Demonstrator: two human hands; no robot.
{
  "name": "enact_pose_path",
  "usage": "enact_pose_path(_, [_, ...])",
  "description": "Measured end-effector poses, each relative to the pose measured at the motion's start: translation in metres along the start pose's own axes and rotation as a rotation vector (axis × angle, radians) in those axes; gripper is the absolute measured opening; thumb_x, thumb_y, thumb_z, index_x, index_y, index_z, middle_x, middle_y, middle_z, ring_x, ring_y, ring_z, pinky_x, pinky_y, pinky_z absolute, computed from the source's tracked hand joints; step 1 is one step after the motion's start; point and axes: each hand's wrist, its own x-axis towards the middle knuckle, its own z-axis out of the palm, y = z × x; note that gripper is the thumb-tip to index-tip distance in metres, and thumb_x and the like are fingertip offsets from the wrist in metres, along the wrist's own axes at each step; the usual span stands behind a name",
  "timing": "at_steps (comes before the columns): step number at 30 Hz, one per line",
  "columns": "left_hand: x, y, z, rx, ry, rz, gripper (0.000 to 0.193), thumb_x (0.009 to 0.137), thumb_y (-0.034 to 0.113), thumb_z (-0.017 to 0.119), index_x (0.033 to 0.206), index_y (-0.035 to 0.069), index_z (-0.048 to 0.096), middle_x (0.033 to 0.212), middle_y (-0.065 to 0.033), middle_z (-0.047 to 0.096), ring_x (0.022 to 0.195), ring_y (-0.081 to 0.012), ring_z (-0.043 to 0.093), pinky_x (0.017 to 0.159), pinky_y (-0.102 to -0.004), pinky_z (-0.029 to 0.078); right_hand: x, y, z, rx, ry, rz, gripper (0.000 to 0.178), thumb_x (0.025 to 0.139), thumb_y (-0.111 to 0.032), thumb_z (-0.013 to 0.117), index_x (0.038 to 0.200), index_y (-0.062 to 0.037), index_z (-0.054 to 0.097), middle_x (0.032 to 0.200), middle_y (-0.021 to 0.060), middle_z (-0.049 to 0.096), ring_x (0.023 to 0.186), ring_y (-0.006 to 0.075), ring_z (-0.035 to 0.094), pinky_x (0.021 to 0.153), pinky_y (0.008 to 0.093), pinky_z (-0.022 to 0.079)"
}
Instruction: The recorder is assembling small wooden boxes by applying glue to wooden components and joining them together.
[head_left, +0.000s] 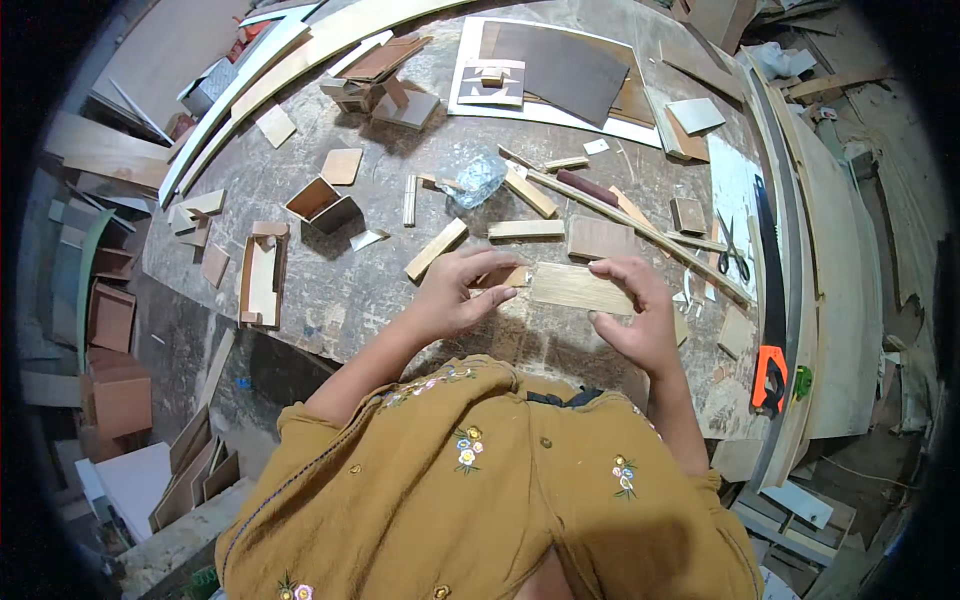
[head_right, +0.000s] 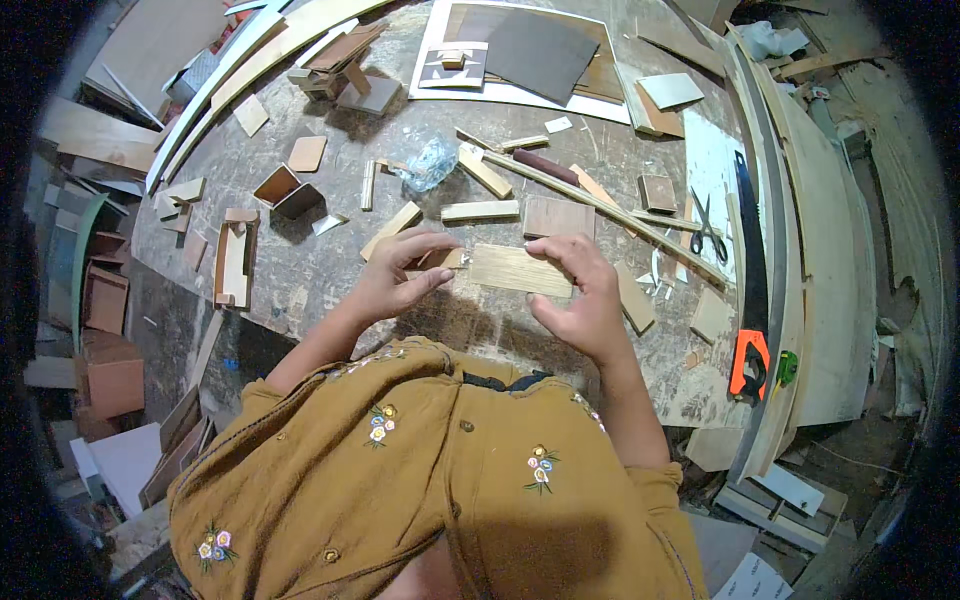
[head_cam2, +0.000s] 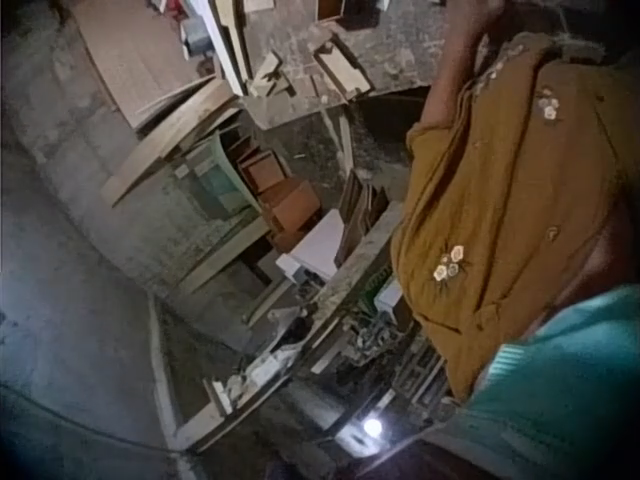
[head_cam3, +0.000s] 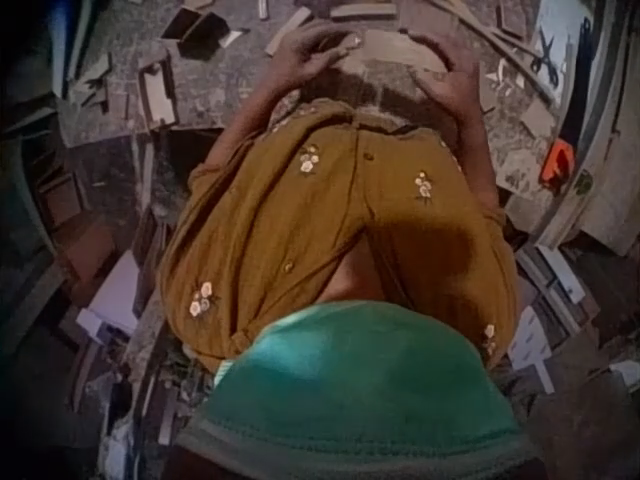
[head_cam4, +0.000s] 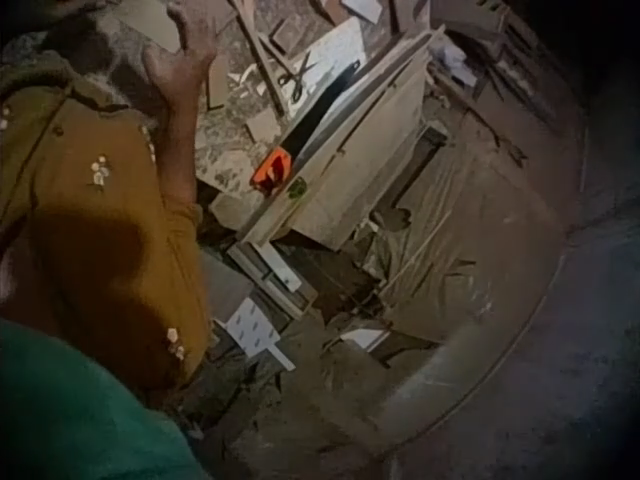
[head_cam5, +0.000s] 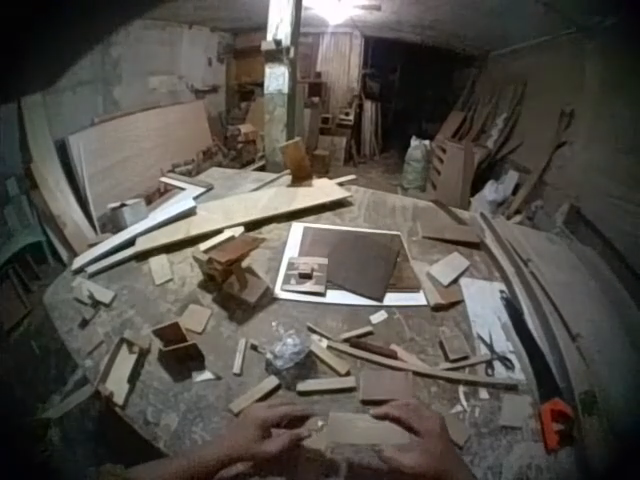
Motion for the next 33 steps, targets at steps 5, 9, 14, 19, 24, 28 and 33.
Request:
enact_pose_path(5, [-0.001, 0.005, -0.002, 0.100, -0.003, 0.054, 0.029, 0.081, 0.014, 0.072, 0.109, 0.006, 0.067, 0.088, -0.0089, 0.064, 0.076, -0.0215, 0.064, 0.066, -0.0330, 0.052, 0.004, -0.015, -0.001, -0.026, 0.022, -0.028, 0.045, 0.063, -0.003, 0.065, 0.108, -0.0026, 0.063, 0.104, 0.0112, 0.060, 0.096, 0.0224, 0.061, 0.088, 0.0308, 0.049])
enact_pose_path(9, [-0.001, 0.003, 0.000, 0.170, 0.011, 0.094, 0.030, 0.080, 0.015, 0.074, 0.108, 0.007, 0.067, 0.084, -0.0082, 0.063, 0.073, -0.0235, 0.063, 0.064, -0.0336, 0.051, 0.004, -0.014, 0.000, -0.042, 0.036, -0.031, 0.044, 0.063, -0.003, 0.064, 0.108, -0.0027, 0.063, 0.103, 0.0112, 0.060, 0.097, 0.0224, 0.061, 0.089, 0.0315, 0.049])
enact_pose_path(14, [0.000, 0.006, 0.001, 0.194, -0.002, 0.125, 0.030, 0.079, 0.015, 0.074, 0.108, 0.007, 0.066, 0.083, -0.0075, 0.063, 0.072, -0.0238, 0.062, 0.064, -0.0340, 0.051, 0.005, -0.013, 0.000, -0.068, 0.029, -0.056, 0.043, 0.063, -0.004, 0.063, 0.106, -0.0020, 0.063, 0.103, 0.0121, 0.061, 0.096, 0.0240, 0.063, 0.089, 0.0323, 0.050])
enact_pose_path(19, [-0.003, 0.002, 0.004, 0.075, -0.011, 0.001, 0.033, 0.082, 0.016, 0.072, 0.112, 0.004, 0.064, 0.087, -0.0093, 0.063, 0.072, -0.0200, 0.061, 0.064, -0.0313, 0.049, 0.005, -0.016, -0.002, -0.084, 0.023, -0.042, 0.045, 0.063, -0.005, 0.064, 0.108, -0.0022, 0.062, 0.100, 0.0125, 0.062, 0.095, 0.0254, 0.063, 0.090, 0.0329, 0.049])
enact_pose_path(24, [-0.006, -0.007, 0.009, -0.402, -0.071, -0.118, 0.031, 0.093, 0.019, 0.064, 0.115, -0.003, 0.061, 0.094, -0.0040, 0.063, 0.079, -0.0083, 0.055, 0.069, -0.0243, 0.045, 0.001, -0.017, 0.000, 0.168, 0.111, 0.049, 0.049, 0.065, -0.009, 0.066, 0.113, -0.0008, 0.061, 0.104, 0.0111, 0.062, 0.097, 0.0213, 0.061, 0.090, 0.0319, 0.046])
enact_pose_path(28, [-0.006, -0.001, 0.006, -0.497, -0.171, -0.189, 0.030, 0.096, 0.019, 0.060, 0.116, -0.003, 0.061, 0.094, -0.0018, 0.064, 0.081, -0.0060, 0.055, 0.070, -0.0241, 0.046, 0.001, -0.013, -0.010, 0.108, 0.048, 0.024, 0.044, 0.064, -0.013, 0.066, 0.106, -0.0012, 0.060, 0.098, 0.0098, 0.060, 0.093, 0.0202, 0.060, 0.088, 0.0314, 0.046])
enact_pose_path(33, [-0.001, 0.005, 0.004, -0.052, -0.097, 0.016, 0.030, 0.090, 0.023, 0.065, 0.111, 0.001, 0.065, 0.086, -0.0136, 0.066, 0.069, -0.0193, 0.062, 0.063, -0.0303, 0.049, 0.003, -0.024, -0.007, 0.034, 0.062, 0.007, 0.042, 0.064, -0.010, 0.066, 0.105, -0.0009, 0.059, 0.097, 0.0116, 0.061, 0.093, 0.0221, 0.063, 0.088, 0.0339, 0.049])
